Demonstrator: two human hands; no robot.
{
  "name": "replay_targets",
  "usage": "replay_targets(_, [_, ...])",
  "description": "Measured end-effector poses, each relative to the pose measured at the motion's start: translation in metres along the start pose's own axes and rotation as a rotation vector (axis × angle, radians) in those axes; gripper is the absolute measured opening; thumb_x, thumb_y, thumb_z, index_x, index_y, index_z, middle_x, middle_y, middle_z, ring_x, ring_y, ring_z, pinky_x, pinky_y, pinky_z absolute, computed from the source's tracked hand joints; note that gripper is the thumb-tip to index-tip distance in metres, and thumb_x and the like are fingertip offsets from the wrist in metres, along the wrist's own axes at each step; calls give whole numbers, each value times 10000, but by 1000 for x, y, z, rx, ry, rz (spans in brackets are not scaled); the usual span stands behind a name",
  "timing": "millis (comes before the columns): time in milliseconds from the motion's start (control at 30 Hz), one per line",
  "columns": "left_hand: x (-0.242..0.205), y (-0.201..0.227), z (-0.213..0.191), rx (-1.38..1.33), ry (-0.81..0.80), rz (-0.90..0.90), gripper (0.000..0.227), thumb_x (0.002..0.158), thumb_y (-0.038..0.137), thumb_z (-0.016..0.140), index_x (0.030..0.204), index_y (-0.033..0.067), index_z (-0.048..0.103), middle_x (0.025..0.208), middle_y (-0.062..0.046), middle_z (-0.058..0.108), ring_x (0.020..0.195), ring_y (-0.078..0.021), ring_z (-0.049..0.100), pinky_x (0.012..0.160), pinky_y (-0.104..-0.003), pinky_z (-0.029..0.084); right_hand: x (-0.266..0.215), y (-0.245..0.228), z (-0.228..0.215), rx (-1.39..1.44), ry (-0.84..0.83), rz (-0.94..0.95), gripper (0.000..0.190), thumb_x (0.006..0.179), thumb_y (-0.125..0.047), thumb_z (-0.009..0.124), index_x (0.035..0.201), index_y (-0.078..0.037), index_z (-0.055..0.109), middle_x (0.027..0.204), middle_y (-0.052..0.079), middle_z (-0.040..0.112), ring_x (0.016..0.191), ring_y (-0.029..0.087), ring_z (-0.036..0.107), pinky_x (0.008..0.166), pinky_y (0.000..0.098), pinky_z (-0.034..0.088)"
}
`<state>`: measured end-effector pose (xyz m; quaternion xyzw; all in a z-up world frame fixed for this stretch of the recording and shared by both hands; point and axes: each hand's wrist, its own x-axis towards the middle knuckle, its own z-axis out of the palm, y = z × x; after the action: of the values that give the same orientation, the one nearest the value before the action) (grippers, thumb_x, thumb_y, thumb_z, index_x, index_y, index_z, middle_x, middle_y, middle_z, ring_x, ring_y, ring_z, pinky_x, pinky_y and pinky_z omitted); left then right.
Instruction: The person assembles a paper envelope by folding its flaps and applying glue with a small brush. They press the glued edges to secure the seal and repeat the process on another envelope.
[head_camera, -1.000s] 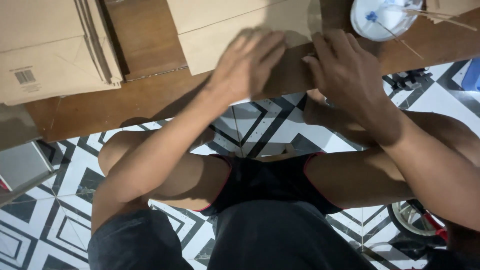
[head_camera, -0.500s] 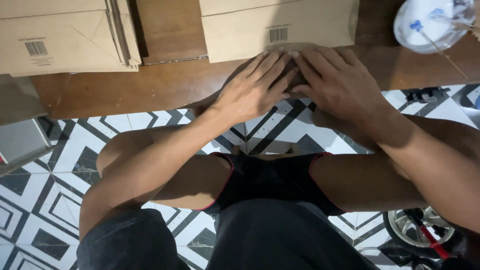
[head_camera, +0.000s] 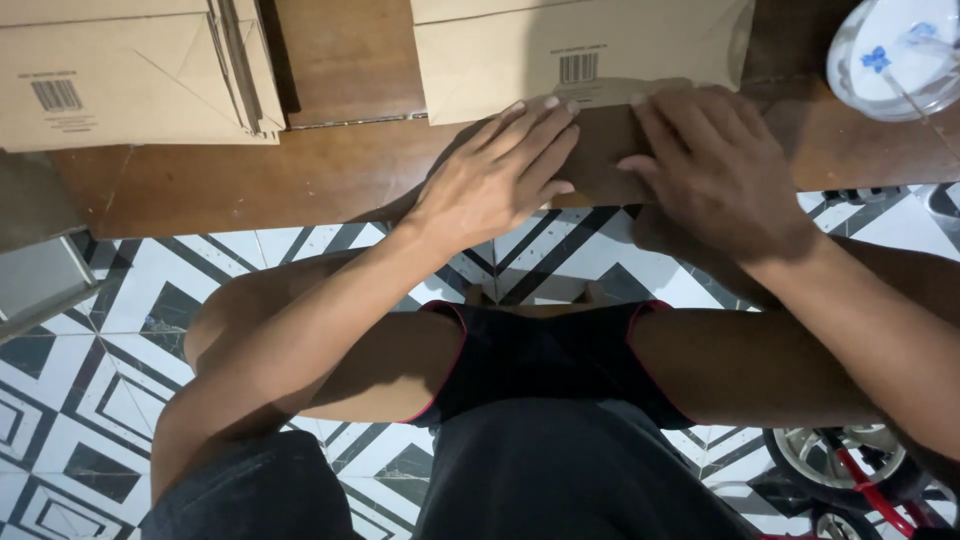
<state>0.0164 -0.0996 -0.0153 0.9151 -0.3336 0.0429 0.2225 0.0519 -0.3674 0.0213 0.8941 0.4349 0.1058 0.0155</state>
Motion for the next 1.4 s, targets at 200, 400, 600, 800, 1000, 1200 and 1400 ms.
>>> replay_targets(200, [-10,-6,-4,114,-5,27,471,1069,319,685,1360,-46,626,1453,-188,535,1393,-287,503,1195,-411,429,-18,11,12,-40,83,4,370,1113,-372,728,1296,-55,779,1291,52,695,1128,168,695,1004,285,577])
replay_targets(400, [-21,-10,-11,97,69,-21,427,1044,286,705,1293,-56,644,1393,-195,622,1328,-298,594,1170,-400,449,-31,18,9,-5,100,14,355,1100,-268,818,1295,28,803,1281,102,708,1137,204,701,1058,318,589])
replay_targets(600, [-31,-10,-16,69,73,-92,399,1020,256,744,1280,-28,642,1424,-169,614,1346,-289,582,1184,-406,429,-39,20,7,-99,43,50,361,1131,-309,792,1362,-32,787,1352,44,702,1170,158,713,1013,273,586])
replay_targets(800, [-42,-15,-16,105,90,-144,425,1044,291,708,1320,-26,643,1408,-167,639,1351,-275,572,1163,-393,449,-34,18,0,-73,55,52,352,1121,-273,793,1368,-22,778,1315,40,705,1135,173,714,1002,275,578])
replay_targets(1000, [-50,-12,-26,151,143,-174,420,1026,267,750,1306,-30,650,1361,-150,689,1328,-247,603,1168,-410,416,-32,14,-5,26,85,65,337,1094,-195,807,1357,13,766,1309,76,700,1114,226,695,981,314,561])
replay_targets(1200, [-50,-8,-29,173,159,-182,417,1070,276,729,1331,-45,679,1352,-145,729,1326,-242,637,1277,-517,145,-28,13,-12,27,92,68,295,1104,-209,769,1321,-9,753,1263,68,687,1054,210,686,920,293,558])
replay_targets(1400, [-48,-34,-21,210,199,-390,463,1075,377,644,1442,103,574,1081,-68,550,986,-236,507,1018,-482,327,-22,22,-5,4,99,86,181,1098,-248,794,1186,-90,796,1138,30,703,986,178,690,845,270,561])
